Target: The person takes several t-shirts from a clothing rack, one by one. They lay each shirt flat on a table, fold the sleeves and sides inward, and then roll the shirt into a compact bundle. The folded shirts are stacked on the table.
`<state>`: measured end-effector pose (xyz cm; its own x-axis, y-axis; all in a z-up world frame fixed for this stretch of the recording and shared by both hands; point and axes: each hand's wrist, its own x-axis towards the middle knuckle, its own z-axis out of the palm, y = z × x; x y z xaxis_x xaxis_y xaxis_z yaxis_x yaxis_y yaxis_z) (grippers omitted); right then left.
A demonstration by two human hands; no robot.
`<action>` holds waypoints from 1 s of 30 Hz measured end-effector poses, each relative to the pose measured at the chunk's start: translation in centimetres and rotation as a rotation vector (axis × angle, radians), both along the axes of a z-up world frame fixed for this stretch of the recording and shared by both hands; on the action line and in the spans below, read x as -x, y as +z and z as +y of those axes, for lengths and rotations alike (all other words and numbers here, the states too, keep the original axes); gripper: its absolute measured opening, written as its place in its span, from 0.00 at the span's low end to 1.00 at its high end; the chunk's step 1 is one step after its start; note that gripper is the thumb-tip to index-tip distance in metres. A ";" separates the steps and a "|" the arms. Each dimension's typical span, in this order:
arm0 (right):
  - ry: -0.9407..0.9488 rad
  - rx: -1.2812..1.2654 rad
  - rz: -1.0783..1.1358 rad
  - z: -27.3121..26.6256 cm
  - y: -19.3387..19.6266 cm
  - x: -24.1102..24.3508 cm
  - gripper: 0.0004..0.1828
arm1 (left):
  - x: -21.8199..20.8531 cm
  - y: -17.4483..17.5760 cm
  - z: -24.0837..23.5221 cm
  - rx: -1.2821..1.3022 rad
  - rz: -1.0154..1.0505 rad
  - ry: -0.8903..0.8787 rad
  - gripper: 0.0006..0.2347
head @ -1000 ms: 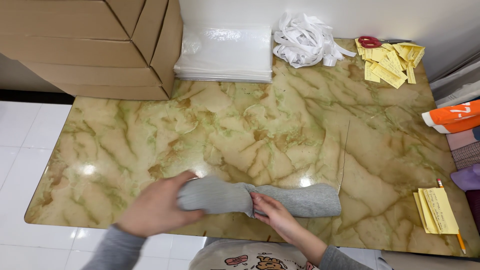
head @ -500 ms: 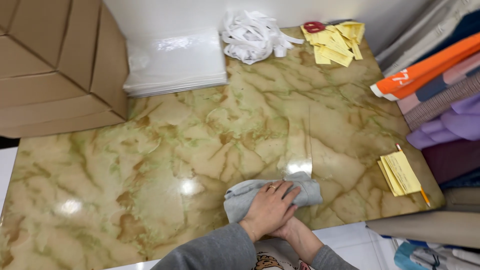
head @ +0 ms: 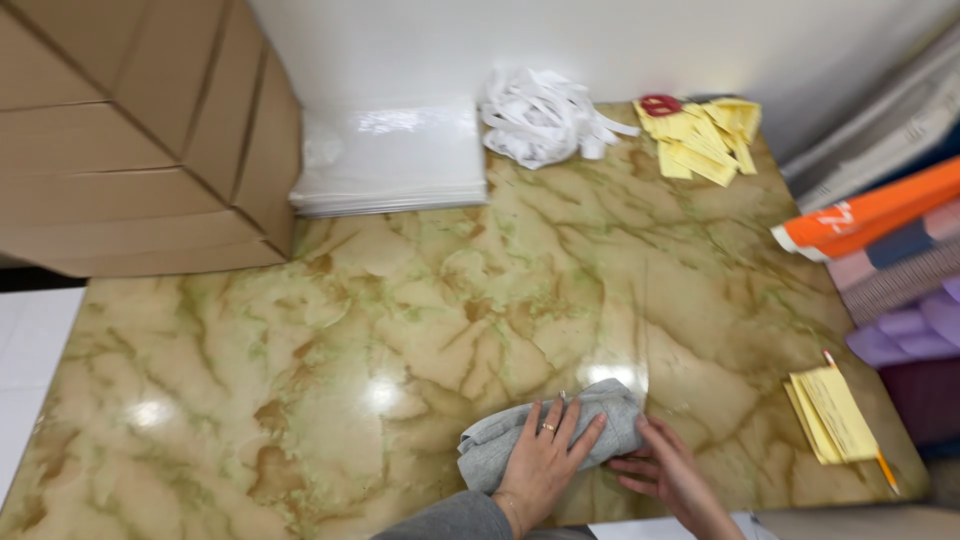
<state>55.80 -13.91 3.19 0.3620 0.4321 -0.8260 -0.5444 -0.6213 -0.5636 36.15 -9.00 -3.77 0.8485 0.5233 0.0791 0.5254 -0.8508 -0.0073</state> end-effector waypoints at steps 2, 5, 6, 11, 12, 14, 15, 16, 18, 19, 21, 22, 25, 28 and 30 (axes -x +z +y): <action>0.022 -0.044 0.013 1.9 -2.1 1.7 0.25 | 3.2 1.4 1.5 -0.022 -0.134 0.031 0.27; 0.098 -0.071 0.077 6.0 -0.9 7.0 0.31 | 9.8 1.2 3.9 -0.098 -0.266 0.143 0.25; 0.143 -0.048 0.123 7.2 0.2 9.3 0.35 | 12.3 0.6 4.4 -0.141 -0.266 0.218 0.26; 0.496 -0.090 0.141 12.3 0.2 19.4 0.36 | 26.8 0.2 9.2 -0.287 -0.100 0.498 0.29; 0.572 -0.076 0.119 13.2 0.9 21.2 0.35 | 29.7 0.1 10.2 -0.336 -0.060 0.561 0.29; 0.585 -0.098 0.094 15.1 -1.5 22.8 0.32 | 35.1 0.6 12.5 -0.392 -0.030 0.636 0.26; 0.579 -0.117 0.068 16.1 -2.8 23.7 0.30 | 37.8 0.7 13.7 -0.442 -0.002 0.692 0.24; 0.583 -0.118 0.070 16.9 -3.9 23.8 0.30 | 40.3 0.6 14.9 -0.444 0.001 0.697 0.24; 0.533 -0.163 0.032 18.6 -6.1 24.2 0.25 | 45.4 0.2 17.5 -0.385 0.073 0.827 0.23; 0.531 -0.163 0.035 19.1 -6.6 24.3 0.25 | 47.7 0.3 18.9 -0.385 0.076 0.825 0.23; 0.458 -0.173 -0.017 19.8 -7.7 24.1 0.20 | 52.0 0.0 21.7 -0.346 0.143 0.828 0.24; 0.447 -0.169 -0.020 19.8 -7.5 24.3 0.20 | 53.4 0.2 23.2 -0.343 0.139 0.817 0.24; 0.379 -0.116 -0.084 19.9 -8.1 24.2 0.17 | 57.4 0.4 27.8 -0.119 0.252 0.851 0.35; 0.299 -0.124 -0.114 20.3 -10.6 24.2 0.17 | 60.8 0.4 32.5 -0.197 0.098 0.748 0.28; 0.266 -0.071 -0.191 20.5 -11.4 24.2 0.10 | 61.7 0.8 35.6 -0.151 0.170 0.747 0.32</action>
<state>31.63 6.60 -8.26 0.3741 0.5863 -0.7185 -0.2482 -0.6832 -0.6867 -25.58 26.57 -3.01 0.2822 0.9546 0.0952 0.9399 -0.2552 -0.2270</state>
